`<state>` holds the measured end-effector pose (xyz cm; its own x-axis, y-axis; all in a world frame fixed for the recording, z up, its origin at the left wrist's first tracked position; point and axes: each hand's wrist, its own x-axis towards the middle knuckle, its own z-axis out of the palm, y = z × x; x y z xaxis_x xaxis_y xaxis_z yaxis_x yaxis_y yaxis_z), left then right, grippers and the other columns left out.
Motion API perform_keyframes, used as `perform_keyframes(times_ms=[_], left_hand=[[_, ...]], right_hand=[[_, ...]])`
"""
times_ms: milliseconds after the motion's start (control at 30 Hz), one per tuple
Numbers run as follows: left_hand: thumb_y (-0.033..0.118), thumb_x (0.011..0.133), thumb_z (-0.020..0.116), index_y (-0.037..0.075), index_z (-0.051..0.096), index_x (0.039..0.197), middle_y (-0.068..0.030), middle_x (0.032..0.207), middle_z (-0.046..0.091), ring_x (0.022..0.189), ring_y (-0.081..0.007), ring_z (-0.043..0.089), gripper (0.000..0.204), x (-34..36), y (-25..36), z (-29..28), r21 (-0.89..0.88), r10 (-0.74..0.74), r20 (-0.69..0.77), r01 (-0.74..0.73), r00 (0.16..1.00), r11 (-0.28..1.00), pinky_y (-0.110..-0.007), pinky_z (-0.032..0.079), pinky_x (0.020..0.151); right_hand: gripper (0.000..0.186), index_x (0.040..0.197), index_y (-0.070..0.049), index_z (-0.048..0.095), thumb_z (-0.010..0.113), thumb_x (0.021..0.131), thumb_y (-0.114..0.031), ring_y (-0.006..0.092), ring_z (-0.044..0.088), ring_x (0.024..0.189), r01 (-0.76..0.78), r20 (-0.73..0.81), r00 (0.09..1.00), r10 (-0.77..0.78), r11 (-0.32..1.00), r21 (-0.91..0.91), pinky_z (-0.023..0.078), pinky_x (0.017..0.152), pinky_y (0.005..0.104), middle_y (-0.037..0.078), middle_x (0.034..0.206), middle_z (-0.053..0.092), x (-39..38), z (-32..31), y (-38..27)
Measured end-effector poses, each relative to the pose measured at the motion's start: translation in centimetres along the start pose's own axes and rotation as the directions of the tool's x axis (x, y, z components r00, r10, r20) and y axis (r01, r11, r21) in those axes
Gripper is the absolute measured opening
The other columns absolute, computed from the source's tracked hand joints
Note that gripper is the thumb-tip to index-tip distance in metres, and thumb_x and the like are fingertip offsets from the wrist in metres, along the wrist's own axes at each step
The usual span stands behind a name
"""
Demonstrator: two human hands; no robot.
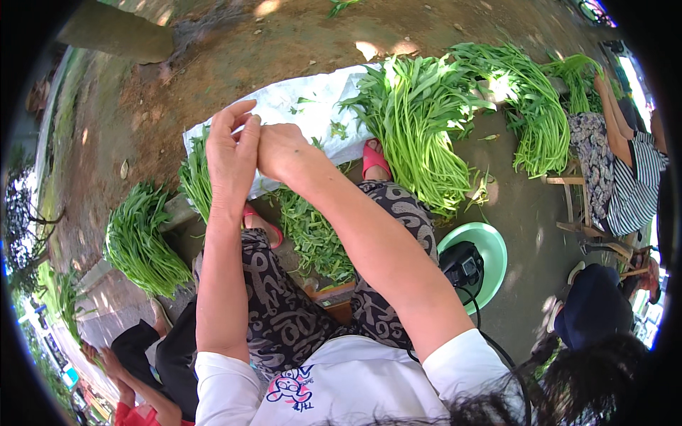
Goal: The person picks leaves from stalks of green vegetables by hand and places them onto a white cloth.
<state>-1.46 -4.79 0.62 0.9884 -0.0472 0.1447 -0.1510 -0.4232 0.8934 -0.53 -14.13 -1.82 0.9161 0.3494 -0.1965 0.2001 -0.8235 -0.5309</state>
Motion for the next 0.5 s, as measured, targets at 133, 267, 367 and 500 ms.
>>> perform_keyframes(times_ms=[133,267,367,500], left_hand=[[0.011,0.089,0.056,0.001,0.063,0.103,-0.0063,0.097,0.059,0.089,-0.0135,0.056,0.019,0.3,-0.5,-0.1,-0.001,0.038,-0.026,-0.038,0.999,0.999,-0.026,0.045,0.079],[0.017,0.092,0.055,0.001,0.062,0.109,-0.0058,0.100,0.062,0.096,-0.0114,0.054,0.024,0.2,-0.1,-0.1,-0.213,-0.164,0.024,0.165,0.986,0.963,-0.025,0.043,0.084],[0.017,0.092,0.055,0.000,0.061,0.109,-0.0063,0.103,0.062,0.096,-0.0120,0.055,0.025,0.4,-0.3,0.1,-0.378,-0.221,0.023,0.213,0.975,0.901,-0.026,0.044,0.084],[0.017,0.092,0.056,0.000,0.061,0.110,-0.0064,0.104,0.062,0.096,-0.0119,0.055,0.025,0.4,-0.7,0.2,-0.350,-0.188,0.003,0.177,0.982,0.920,-0.026,0.045,0.084]], right_hand=[[0.018,0.087,-0.010,0.068,0.052,0.084,-0.018,0.0241,0.067,0.086,-0.004,-0.021,1.000,0.004,0.999,0.042,0.053,0.070,0.0369,0.009,0.090,0.070,-0.1,-0.3,-0.7],[0.018,0.085,-0.009,0.068,0.052,0.083,-0.018,0.0255,0.067,0.083,-0.010,-0.040,0.999,0.012,0.999,0.049,0.053,0.068,0.0380,0.010,0.088,0.070,-0.6,-0.8,-1.5],[0.017,0.085,-0.009,0.068,0.053,0.082,-0.018,0.0252,0.067,0.082,-0.029,-0.053,0.998,0.033,0.997,0.071,0.053,0.068,0.0378,0.010,0.087,0.070,-0.6,-1.0,-1.9],[0.017,0.084,-0.008,0.068,0.054,0.081,-0.017,0.0259,0.067,0.083,-0.019,-0.062,0.998,0.025,0.996,0.090,0.053,0.068,0.0384,0.011,0.087,0.069,-0.7,-0.9,-1.9]])
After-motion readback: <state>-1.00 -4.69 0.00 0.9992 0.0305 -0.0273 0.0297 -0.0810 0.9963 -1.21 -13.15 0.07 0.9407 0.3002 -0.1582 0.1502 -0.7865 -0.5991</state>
